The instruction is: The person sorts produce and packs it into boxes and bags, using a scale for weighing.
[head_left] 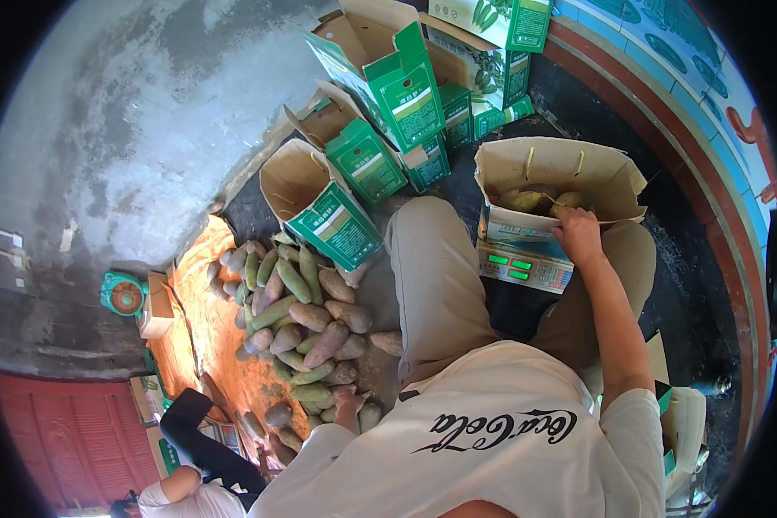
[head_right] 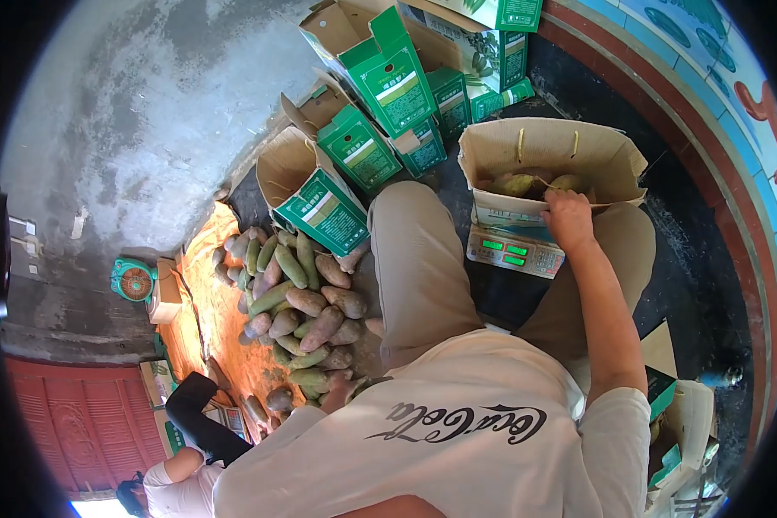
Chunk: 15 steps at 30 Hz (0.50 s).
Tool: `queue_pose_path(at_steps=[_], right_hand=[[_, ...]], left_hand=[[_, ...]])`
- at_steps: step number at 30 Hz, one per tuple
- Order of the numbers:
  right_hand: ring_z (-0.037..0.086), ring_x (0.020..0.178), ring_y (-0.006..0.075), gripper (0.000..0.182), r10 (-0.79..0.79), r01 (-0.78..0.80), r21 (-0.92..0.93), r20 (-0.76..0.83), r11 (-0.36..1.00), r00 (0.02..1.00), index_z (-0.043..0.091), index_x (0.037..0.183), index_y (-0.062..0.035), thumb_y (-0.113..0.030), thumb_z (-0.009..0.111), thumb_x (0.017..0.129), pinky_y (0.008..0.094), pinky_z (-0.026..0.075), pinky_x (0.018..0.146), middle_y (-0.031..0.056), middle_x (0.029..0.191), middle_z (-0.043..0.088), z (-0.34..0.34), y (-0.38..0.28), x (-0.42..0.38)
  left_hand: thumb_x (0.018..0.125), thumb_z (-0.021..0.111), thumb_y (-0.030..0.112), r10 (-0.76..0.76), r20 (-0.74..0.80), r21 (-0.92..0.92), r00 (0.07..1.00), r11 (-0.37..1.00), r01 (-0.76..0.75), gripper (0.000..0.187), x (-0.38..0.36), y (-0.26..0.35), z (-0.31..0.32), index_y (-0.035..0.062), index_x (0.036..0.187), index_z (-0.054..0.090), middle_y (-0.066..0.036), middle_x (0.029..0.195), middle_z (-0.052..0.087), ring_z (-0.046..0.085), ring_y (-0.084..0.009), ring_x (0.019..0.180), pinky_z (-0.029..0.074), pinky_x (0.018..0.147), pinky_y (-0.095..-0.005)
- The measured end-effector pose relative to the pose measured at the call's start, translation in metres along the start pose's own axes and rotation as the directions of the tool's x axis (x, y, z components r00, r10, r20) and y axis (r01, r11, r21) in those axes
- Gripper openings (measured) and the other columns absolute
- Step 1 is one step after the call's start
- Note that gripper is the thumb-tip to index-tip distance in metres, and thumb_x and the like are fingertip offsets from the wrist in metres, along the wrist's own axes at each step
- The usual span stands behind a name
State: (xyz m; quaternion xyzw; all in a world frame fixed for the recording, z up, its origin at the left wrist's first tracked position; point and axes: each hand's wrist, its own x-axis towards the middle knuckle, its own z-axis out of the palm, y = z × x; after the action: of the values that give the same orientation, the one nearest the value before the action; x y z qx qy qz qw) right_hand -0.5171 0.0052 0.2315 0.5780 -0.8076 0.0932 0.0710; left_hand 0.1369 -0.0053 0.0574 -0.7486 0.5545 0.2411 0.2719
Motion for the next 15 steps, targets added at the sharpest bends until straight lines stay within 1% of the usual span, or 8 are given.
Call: queue_pose_path(at_steps=[2, 3, 9, 11, 12, 13, 15], right_hand=[[0.061, 0.084, 0.0256, 0.026, 0.01, -0.01, -0.008, 0.011, 1.0, 1.0, 0.06, 0.086, -0.0097, -0.021, 0.076, 0.068, 0.0387, 0.044, 0.074, 0.0076, 0.085, 0.064, -0.001, -0.001, 0.0], [0.061, 0.084, 0.0255, 0.027, 0.009, -0.009, -0.008, 0.008, 1.0, 1.0, 0.06, 0.086, -0.0097, -0.021, 0.076, 0.068, 0.0387, 0.044, 0.074, 0.0076, 0.085, 0.064, -0.002, -0.001, 0.0], [0.061, 0.084, 0.0253, 0.029, 0.004, -0.004, -0.005, 0.011, 1.0, 1.0, 0.062, 0.09, -0.0096, -0.021, 0.076, 0.068, 0.0388, 0.045, 0.074, 0.0075, 0.086, 0.064, -0.003, -0.001, 0.0], [0.061, 0.084, 0.0253, 0.029, 0.003, -0.003, 0.005, -0.001, 1.0, 1.0, 0.062, 0.09, -0.0097, -0.021, 0.076, 0.068, 0.0389, 0.045, 0.074, 0.0075, 0.085, 0.064, -0.002, -0.001, 0.0], [0.061, 0.084, 0.0254, 0.029, 0.001, -0.001, 0.009, -0.004, 1.0, 1.0, 0.062, 0.09, -0.0097, -0.021, 0.076, 0.068, 0.0389, 0.045, 0.074, 0.0075, 0.085, 0.064, -0.003, -0.002, 0.0], [0.061, 0.084, 0.0254, 0.028, 0.0, 0.0, 0.012, -0.007, 1.0, 1.0, 0.062, 0.09, -0.0097, -0.021, 0.076, 0.068, 0.0389, 0.045, 0.074, 0.0075, 0.085, 0.064, -0.003, -0.002, 0.001], [0.061, 0.083, 0.0256, 0.028, -0.001, 0.001, 0.013, -0.011, 1.0, 1.0, 0.061, 0.089, -0.0098, -0.021, 0.076, 0.067, 0.0389, 0.045, 0.074, 0.0076, 0.084, 0.064, -0.003, -0.002, 0.0]], left_hand=[[0.078, 0.068, 0.036, 0.013, 0.176, 0.066, 0.984, 0.997, -0.025, 0.068, 0.031, -0.024, 0.037, 0.0072, 0.135, 0.045, -0.018, 0.13, 0.053, 0.049, -0.0337, 0.123, 0.041, 0.101, -0.0436], [0.077, 0.07, 0.034, 0.015, 0.262, 0.099, 0.965, 0.994, -0.043, 0.07, 0.035, -0.025, 0.041, 0.0048, 0.135, 0.044, -0.019, 0.129, 0.054, 0.05, -0.0333, 0.122, 0.041, 0.101, -0.0428], [0.073, 0.074, 0.022, -0.005, 0.34, -0.179, 0.941, 0.981, 0.07, 0.076, 0.033, -0.021, 0.056, 0.0002, 0.136, 0.039, -0.021, 0.122, 0.059, 0.058, -0.0301, 0.111, 0.047, 0.092, -0.0386], [0.071, 0.075, 0.025, 0.02, 0.087, -0.444, 0.996, 0.896, 0.021, 0.082, 0.04, -0.015, 0.06, 0.0001, 0.138, 0.035, -0.022, 0.123, 0.057, 0.058, -0.0321, 0.111, 0.047, 0.092, -0.0391], [0.071, 0.075, 0.026, 0.006, -0.043, -0.559, 0.999, 0.829, -0.029, 0.085, 0.043, -0.01, 0.06, 0.0001, 0.139, 0.033, -0.022, 0.123, 0.057, 0.058, -0.0331, 0.111, 0.047, 0.093, -0.0394], [0.07, 0.075, 0.027, -0.085, -0.061, -0.544, 0.995, 0.838, 0.039, 0.088, 0.036, 0.005, 0.04, 0.0011, 0.14, 0.03, -0.024, 0.125, 0.055, 0.056, -0.0342, 0.114, 0.046, 0.095, -0.04], [0.068, 0.075, 0.029, -0.188, -0.186, -0.556, 0.964, 0.829, 0.054, 0.092, 0.038, 0.025, 0.015, 0.0037, 0.142, 0.027, -0.025, 0.13, 0.049, 0.051, -0.0372, 0.119, 0.043, 0.099, -0.0411]])
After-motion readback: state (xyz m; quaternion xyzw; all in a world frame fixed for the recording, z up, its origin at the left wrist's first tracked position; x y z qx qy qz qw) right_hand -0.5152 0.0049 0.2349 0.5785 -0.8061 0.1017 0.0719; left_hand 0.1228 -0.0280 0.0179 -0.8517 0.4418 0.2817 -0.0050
